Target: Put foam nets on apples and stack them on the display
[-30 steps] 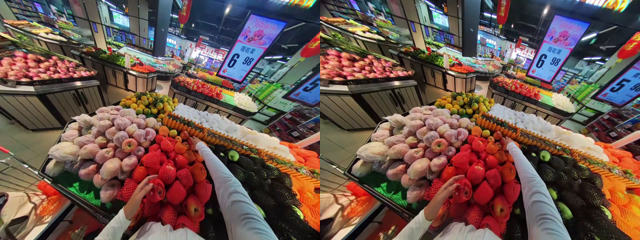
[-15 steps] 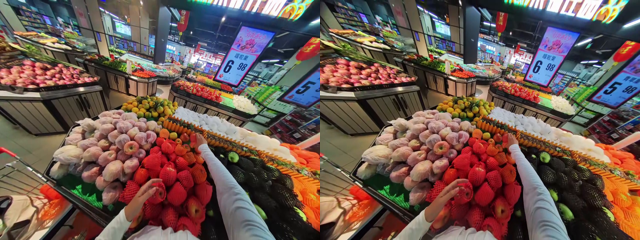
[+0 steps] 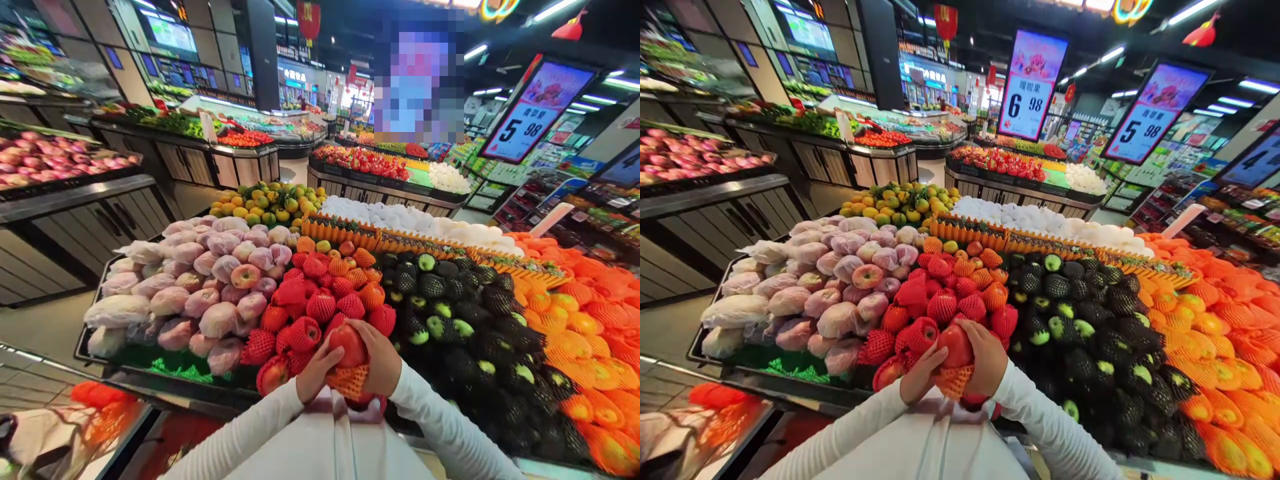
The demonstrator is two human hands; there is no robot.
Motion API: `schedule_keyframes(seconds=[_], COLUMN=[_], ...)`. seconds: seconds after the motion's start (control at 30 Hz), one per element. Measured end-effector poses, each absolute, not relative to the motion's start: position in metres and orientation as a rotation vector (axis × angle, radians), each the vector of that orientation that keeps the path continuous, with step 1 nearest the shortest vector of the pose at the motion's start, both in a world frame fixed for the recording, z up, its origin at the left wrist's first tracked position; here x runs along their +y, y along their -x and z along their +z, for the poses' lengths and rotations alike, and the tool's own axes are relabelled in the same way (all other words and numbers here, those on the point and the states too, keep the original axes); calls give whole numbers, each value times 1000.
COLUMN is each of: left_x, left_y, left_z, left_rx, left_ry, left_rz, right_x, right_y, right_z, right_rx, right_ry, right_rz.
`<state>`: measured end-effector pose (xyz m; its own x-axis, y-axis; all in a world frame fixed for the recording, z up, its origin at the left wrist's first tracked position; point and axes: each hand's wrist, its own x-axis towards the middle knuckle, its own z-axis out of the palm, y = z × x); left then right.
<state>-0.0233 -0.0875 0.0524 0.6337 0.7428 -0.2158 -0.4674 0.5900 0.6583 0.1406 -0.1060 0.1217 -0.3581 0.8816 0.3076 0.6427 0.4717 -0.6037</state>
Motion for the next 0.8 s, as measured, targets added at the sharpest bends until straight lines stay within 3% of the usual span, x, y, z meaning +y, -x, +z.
schedule_keyframes(seconds=[0.4, 0.6, 0.8], left_x=[-95, -115, -143], left_y=[8, -1, -16], left_z=[93, 76, 69], left_rx=[585, 684, 822], left_ry=[-403, -499, -745], left_rz=[1029, 1106, 1209], right_x=[-154, -169, -183], right_y=[-165, -186, -192], right_z=[136, 112, 97], right_rx=[-1541, -1095, -1187], right_ry=[1258, 1312, 1228], right_rz=[425, 701, 1042])
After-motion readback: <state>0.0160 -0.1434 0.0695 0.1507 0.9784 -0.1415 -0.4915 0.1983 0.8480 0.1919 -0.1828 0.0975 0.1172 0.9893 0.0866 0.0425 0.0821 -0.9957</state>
